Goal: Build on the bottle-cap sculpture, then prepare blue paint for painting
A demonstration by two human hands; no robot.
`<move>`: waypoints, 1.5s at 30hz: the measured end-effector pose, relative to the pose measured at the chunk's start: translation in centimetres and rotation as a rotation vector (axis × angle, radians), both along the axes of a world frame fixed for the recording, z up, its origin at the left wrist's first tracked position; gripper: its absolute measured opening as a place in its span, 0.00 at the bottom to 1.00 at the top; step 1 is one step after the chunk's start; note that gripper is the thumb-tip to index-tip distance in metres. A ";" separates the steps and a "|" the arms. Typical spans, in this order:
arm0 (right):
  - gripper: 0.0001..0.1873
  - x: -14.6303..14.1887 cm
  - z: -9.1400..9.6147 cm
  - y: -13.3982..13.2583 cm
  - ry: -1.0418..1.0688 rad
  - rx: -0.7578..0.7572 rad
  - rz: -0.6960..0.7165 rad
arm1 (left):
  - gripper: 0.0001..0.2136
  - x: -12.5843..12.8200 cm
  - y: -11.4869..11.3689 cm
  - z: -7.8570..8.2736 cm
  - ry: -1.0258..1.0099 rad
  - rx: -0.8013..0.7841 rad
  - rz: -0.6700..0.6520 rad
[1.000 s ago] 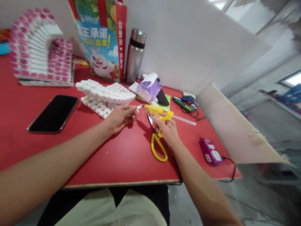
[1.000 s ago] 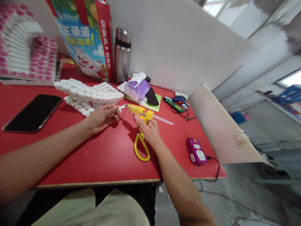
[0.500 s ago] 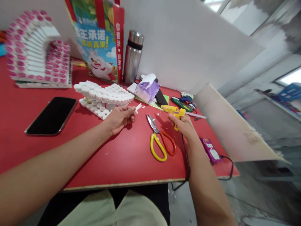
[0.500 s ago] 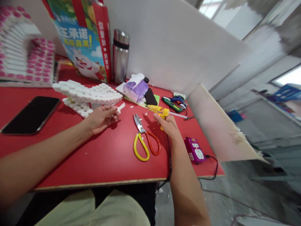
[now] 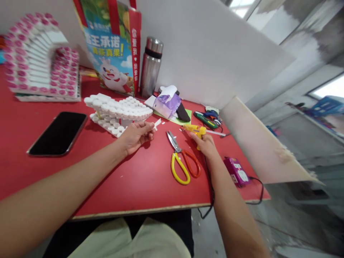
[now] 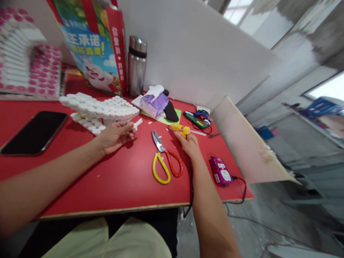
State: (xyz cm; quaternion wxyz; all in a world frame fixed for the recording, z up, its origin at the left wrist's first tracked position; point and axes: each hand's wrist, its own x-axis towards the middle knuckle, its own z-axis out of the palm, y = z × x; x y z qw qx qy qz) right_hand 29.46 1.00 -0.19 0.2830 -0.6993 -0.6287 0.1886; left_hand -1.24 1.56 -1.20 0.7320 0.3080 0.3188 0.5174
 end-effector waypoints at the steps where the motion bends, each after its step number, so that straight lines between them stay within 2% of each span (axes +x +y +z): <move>1: 0.29 0.0 0.2 -0.1 -0.040 0.001 -0.015 | 0.13 0.0 0.0 0.0 0.002 0.000 -0.001; 6: 0.25 0.1 2.4 -1.9 -0.263 0.003 -0.036 | 0.15 0.2 0.0 -0.1 -0.010 -0.002 -0.016; 9: 0.27 -0.2 5.0 -4.3 -0.555 -0.035 -0.114 | 0.16 0.2 0.0 -0.1 -0.014 -0.010 -0.025; 10: 0.28 -0.6 6.0 -5.1 -0.592 -0.021 -0.126 | 0.16 0.2 0.1 -0.1 -0.013 -0.010 -0.027; 11: 0.29 -1.2 6.9 -5.8 -0.584 0.019 -0.107 | 0.16 0.2 0.1 -0.1 -0.012 -0.007 -0.028; 12: 0.30 -2.0 7.8 -6.2 -0.521 0.077 -0.030 | 0.16 0.2 0.2 -0.1 -0.011 -0.002 -0.027; 15: 0.26 -5.3 9.1 -5.7 -0.148 0.124 0.276 | 0.16 0.3 0.2 0.1 0.007 0.027 -0.025; 17: 0.20 -7.7 8.4 -3.8 0.105 0.100 0.351 | 0.17 0.5 0.0 0.1 0.029 0.042 -0.033; 19: 0.14 -9.5 6.7 -1.6 0.408 0.027 0.315 | 0.18 0.7 -0.2 0.2 0.049 0.049 -0.040; 22: 0.17 -10.8 3.6 0.6 0.905 -0.182 0.236 | 0.19 1.0 -0.4 0.0 0.072 0.052 -0.045; 25: 0.19 -10.8 1.5 0.8 1.164 -0.277 0.223 | 0.18 1.3 -0.4 0.0 0.104 0.052 -0.039; 28: 0.18 -10.6 0.8 0.3 1.237 -0.268 0.248 | 0.19 1.7 -0.2 0.1 0.149 0.031 -0.034; 36: 0.16 -10.4 -0.1 0.8 1.268 -0.216 0.253 | 0.21 2.8 -0.1 1.0 0.186 -0.027 -0.082; 45: 0.14 -10.3 0.4 0.4 1.191 -0.145 0.262 | 0.18 3.3 -0.1 1.8 0.143 -0.085 -0.139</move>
